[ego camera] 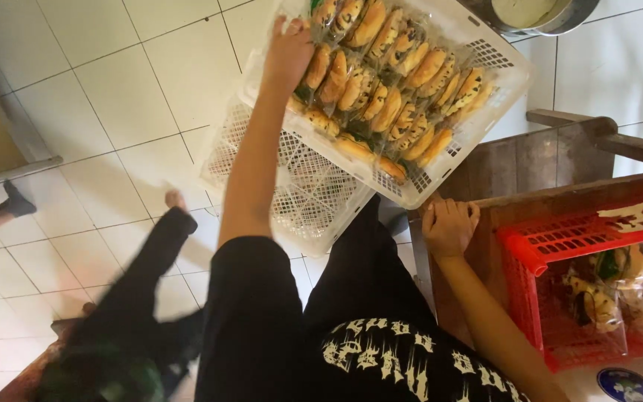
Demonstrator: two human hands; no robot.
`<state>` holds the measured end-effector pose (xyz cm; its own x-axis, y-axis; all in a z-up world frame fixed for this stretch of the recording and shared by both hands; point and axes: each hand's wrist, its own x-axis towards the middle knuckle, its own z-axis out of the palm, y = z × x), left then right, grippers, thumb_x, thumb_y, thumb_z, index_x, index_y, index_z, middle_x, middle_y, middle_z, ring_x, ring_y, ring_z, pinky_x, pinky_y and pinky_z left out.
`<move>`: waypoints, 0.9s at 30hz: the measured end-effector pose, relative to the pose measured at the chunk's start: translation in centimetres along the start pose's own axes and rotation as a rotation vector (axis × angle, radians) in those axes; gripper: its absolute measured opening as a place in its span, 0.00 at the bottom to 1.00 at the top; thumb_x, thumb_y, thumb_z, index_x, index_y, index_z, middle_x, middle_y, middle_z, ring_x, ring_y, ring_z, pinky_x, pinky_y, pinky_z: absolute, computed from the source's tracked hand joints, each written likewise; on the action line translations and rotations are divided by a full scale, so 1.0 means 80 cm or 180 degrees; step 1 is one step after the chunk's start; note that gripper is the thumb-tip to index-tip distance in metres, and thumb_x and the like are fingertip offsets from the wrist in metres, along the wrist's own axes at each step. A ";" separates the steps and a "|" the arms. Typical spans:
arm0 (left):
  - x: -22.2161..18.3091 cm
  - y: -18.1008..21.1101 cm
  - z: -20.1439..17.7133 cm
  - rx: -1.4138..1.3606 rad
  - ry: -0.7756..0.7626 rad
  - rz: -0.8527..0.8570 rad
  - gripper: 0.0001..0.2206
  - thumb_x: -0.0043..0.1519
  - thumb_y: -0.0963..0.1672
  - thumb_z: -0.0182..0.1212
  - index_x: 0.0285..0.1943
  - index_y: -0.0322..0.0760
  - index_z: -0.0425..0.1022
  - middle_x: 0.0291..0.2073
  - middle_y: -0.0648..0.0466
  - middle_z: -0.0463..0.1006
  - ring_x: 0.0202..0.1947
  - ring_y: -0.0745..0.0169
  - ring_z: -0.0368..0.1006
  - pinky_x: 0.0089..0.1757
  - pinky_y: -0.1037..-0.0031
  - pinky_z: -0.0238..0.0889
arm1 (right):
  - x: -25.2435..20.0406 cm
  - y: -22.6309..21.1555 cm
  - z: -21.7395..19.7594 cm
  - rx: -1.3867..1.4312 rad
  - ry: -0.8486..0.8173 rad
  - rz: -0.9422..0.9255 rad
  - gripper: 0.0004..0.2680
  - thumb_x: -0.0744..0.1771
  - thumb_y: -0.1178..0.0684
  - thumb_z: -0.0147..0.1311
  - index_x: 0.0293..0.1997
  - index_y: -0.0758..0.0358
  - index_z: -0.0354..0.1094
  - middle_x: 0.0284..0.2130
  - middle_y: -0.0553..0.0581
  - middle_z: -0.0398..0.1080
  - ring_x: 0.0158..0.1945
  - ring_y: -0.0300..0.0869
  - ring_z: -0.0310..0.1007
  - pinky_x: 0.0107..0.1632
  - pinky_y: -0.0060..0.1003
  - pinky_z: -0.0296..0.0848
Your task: The person sorts individual packaged bread items from large trays into smaller crates by hand, arranging them in neat rows.
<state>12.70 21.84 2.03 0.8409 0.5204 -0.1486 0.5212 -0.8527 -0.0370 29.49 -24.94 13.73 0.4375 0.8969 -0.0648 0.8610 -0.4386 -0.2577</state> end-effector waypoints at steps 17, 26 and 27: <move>0.009 0.076 0.031 -0.1769 0.0144 -0.2555 0.22 0.69 0.45 0.51 0.74 0.45 0.61 0.75 0.54 0.57 0.74 0.53 0.54 0.69 0.56 0.47 | 0.002 0.002 -0.004 -0.0105 0.0049 -0.0174 0.05 0.66 0.52 0.54 0.34 0.60 0.68 0.32 0.57 0.69 0.42 0.53 0.67 0.60 0.54 0.61; 0.121 0.088 0.055 -0.1349 0.0342 -0.2018 0.36 0.62 0.54 0.62 0.76 0.38 0.53 0.75 0.47 0.55 0.71 0.45 0.51 0.65 0.55 0.46 | 0.010 -0.004 -0.009 0.0023 0.0154 -0.0228 0.05 0.66 0.52 0.55 0.33 0.59 0.68 0.32 0.56 0.71 0.42 0.52 0.68 0.60 0.55 0.61; 0.123 0.092 0.047 -0.1351 0.0345 -0.2002 0.36 0.62 0.54 0.62 0.76 0.38 0.53 0.75 0.47 0.55 0.71 0.45 0.51 0.65 0.55 0.46 | 0.006 -0.004 -0.010 0.0018 0.0161 -0.0214 0.05 0.66 0.52 0.55 0.33 0.59 0.68 0.32 0.56 0.71 0.42 0.52 0.68 0.60 0.55 0.61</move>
<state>24.29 20.50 -3.40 0.3656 0.9221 -0.1267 0.8993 -0.3149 0.3034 29.61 -24.38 14.52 0.3913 0.9203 0.0016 0.8874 -0.3769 -0.2654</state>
